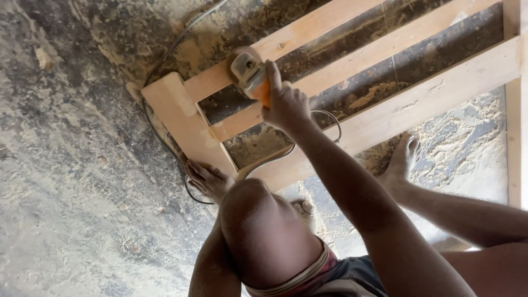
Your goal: Sanding a wooden furniture frame using an angle grinder with a sanding disc to smooth the surface.
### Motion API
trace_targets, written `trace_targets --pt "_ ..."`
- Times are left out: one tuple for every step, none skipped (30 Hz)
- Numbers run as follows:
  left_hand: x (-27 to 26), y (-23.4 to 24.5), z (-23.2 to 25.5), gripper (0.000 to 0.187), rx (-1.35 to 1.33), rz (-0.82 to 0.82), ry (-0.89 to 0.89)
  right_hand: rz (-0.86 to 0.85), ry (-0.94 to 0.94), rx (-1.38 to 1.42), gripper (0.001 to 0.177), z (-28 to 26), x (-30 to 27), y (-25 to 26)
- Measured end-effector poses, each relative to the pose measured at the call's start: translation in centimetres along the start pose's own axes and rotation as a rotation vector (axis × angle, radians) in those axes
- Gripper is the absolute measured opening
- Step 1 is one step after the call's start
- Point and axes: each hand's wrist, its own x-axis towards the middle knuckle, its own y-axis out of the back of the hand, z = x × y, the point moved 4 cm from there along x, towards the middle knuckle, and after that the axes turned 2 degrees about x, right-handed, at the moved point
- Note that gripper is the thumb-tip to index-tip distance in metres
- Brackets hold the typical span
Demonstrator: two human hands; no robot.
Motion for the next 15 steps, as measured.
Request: trace_targets --pt "-0.2 -0.2 -0.2 0.06 0.0 -0.007 0.004 -0.006 -0.004 -0.004 0.103 0.8 -0.2 1.2" --pt "-0.3 -0.5 -0.5 0.062 -0.004 -0.047 0.031 -0.013 -0.047 0.0 0.099 1.7 -0.5 2.5" --pt "-0.2 -0.7 -0.8 0.064 -0.008 -0.08 0.06 -0.017 -0.084 0.005 0.095 2.4 -0.5 3.7" --pt "-0.4 -0.5 -0.8 0.064 -0.007 -0.081 0.066 -0.022 -0.081 0.002 0.095 3.3 -0.5 4.6" --pt "-0.2 -0.4 -0.6 0.065 0.005 -0.059 0.041 0.033 -0.104 0.016 0.094 4.3 -0.3 5.8" --pt "0.0 -0.3 -0.4 0.066 0.016 -0.037 0.016 0.088 -0.127 0.031 0.093 5.3 -0.2 7.0" --pt "0.0 -0.3 -0.4 0.066 0.018 -0.036 0.016 0.087 -0.126 0.033 0.093 6.3 0.1 7.6" --pt "0.1 -0.4 -0.4 0.065 0.015 -0.039 0.009 0.131 -0.179 0.038 0.091 7.5 0.3 8.4" --pt "0.0 -0.5 -0.5 0.063 0.013 -0.042 0.003 0.173 -0.233 0.042 0.089 8.7 0.4 9.0" --pt "0.1 -0.6 -0.6 0.063 0.015 -0.042 0.005 0.17 -0.232 0.042 0.089 10.3 0.8 9.3" --pt "0.1 -0.5 -0.6 0.064 0.014 -0.049 0.014 0.229 -0.296 0.059 0.09 12.3 1.1 9.8" --pt "0.0 -0.5 -0.5 0.065 0.013 -0.056 0.022 0.288 -0.36 0.076 0.091 14.2 1.3 10.4" --pt "-0.2 -0.4 -0.7 0.065 0.011 -0.054 0.027 0.288 -0.355 0.072 0.091 13.6 1.5 10.3" --pt "-0.4 -0.3 -0.7 0.066 0.01 -0.078 0.043 0.284 -0.324 0.068 0.084 12.9 1.7 10.4" --pt "0.0 -0.5 -0.7 0.067 0.007 -0.093 0.052 0.29 -0.289 0.07 0.077 12.1 2.3 10.6"
